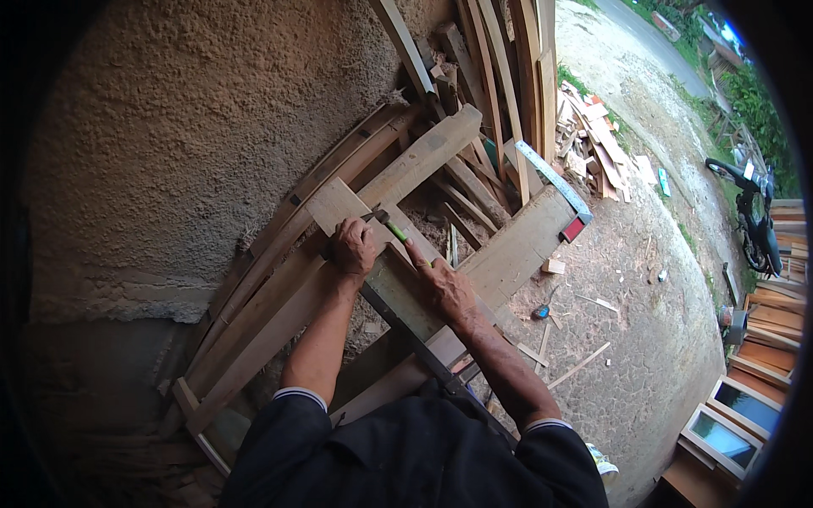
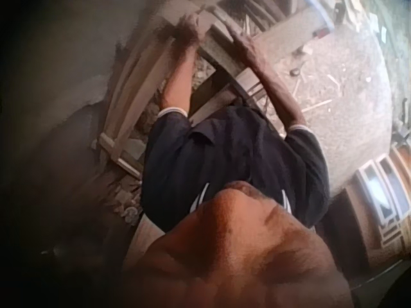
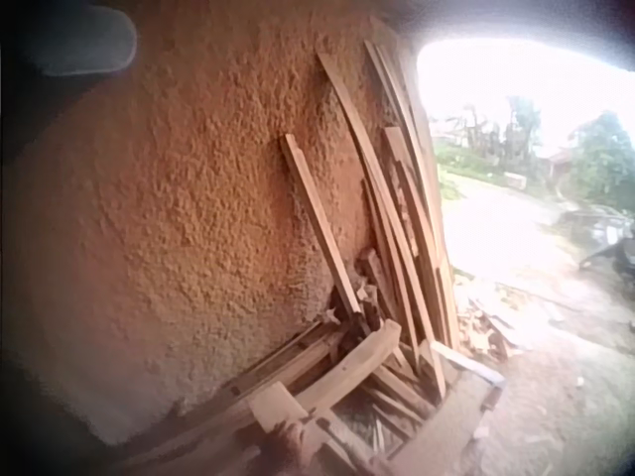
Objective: The person assembles a wooden frame by positioning planks, securing them with clamps, and hammering nails into the joints. The person repeatedly adjusts the clamps and hammers nails to join the pieces.
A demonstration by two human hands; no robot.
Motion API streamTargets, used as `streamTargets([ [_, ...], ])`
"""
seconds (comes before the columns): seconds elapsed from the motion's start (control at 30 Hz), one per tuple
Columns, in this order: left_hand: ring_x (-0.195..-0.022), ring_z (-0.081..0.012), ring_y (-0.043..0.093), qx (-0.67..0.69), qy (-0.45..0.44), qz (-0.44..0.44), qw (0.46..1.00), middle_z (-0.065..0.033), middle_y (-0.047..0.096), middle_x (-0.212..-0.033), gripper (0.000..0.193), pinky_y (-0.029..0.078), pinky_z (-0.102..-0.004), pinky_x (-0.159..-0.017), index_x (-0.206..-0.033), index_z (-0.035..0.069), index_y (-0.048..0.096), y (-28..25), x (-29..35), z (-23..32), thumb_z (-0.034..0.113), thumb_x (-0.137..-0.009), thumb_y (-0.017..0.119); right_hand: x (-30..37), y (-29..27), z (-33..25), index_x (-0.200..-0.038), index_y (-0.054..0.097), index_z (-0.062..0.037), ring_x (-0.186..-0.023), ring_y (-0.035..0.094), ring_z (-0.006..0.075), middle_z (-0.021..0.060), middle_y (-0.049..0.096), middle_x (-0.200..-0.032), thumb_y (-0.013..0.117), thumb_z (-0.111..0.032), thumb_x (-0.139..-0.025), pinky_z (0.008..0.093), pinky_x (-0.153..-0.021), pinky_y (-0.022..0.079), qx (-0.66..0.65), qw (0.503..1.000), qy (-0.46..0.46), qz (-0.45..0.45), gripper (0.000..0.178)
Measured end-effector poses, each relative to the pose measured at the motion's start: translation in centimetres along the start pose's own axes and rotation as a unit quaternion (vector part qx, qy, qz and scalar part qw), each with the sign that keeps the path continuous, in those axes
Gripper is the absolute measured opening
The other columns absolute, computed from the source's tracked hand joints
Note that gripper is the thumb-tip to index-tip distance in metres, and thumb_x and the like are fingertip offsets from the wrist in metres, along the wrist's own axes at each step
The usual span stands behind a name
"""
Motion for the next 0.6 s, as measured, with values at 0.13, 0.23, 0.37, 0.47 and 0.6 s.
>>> streamTargets([
  [0.13, -0.098, -0.0381, 0.058, -0.001, -0.016, -0.022, 1.0, -0.0158, 0.062, -0.101, 0.011, 0.048, -0.0484, -0.086, -0.092, 0.005, 0.06, 0.3, 0.0, -0.4, 0.015, -0.089, 0.062, -0.4, -0.2, 0.2, -0.159, 0.023, -0.0236, -0.071, 0.065, 0.0427, 0.0256, 0.059, -0.082, 0.047, -0.006, -0.093, 0.0529, -0.065, 0.05, 0.012, 1.0, 0.023, -0.014, 0.073],
  [0.23, -0.097, -0.0376, 0.059, 0.006, -0.001, -0.001, 1.0, -0.0149, 0.062, -0.101, 0.008, 0.048, -0.048, -0.085, -0.091, 0.006, 0.061, 0.7, 0.0, -0.6, 0.013, -0.087, 0.063, -0.3, -0.7, -0.2, -0.159, 0.022, -0.0243, -0.074, 0.066, 0.0432, 0.0275, 0.06, -0.086, 0.048, -0.005, -0.092, 0.0539, -0.065, 0.051, 0.025, 0.999, -0.009, 0.022, 0.074],
  [0.37, -0.096, -0.0365, 0.06, -0.001, 0.006, 0.025, 1.0, -0.0128, 0.063, -0.098, 0.006, 0.049, -0.0471, -0.084, -0.089, 0.008, 0.062, 0.9, -0.4, -0.7, 0.013, -0.086, 0.065, -0.2, -0.4, -0.1, -0.159, 0.023, -0.0256, -0.076, 0.067, 0.0441, 0.0298, 0.061, -0.088, 0.049, -0.005, -0.092, 0.0548, -0.066, 0.052, 0.036, 0.998, 0.031, -0.034, 0.076],
  [0.47, -0.095, -0.0361, 0.06, -0.012, -0.017, -0.006, 1.0, -0.0124, 0.063, -0.099, 0.007, 0.049, -0.0468, -0.084, -0.088, 0.009, 0.063, 1.0, -0.2, -0.9, 0.016, -0.088, 0.063, -0.5, -0.4, -0.2, -0.159, 0.023, -0.0263, -0.071, 0.067, 0.0441, 0.0283, 0.062, -0.081, 0.05, -0.003, -0.089, 0.0547, -0.064, 0.052, 0.03, 0.999, -0.013, 0.014, 0.078],
  [0.6, -0.094, -0.0364, 0.059, 0.011, -0.012, 0.018, 1.0, -0.0126, 0.062, -0.098, 0.01, 0.049, -0.0469, -0.084, -0.087, 0.008, 0.061, 1.2, -0.2, -1.0, 0.017, -0.087, 0.065, -0.9, -0.3, 0.3, -0.16, 0.021, -0.0295, -0.062, 0.064, 0.0391, 0.0214, 0.059, -0.072, 0.05, -0.006, -0.09, 0.0528, -0.06, 0.051, 0.072, 0.996, 0.05, -0.003, 0.079],
])
Point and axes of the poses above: each hand's wrist, its own x-axis away from the middle knuckle, its own y-axis out of the palm, z = x × y, the point moved 3 cm from there along -x, towards the middle knuckle
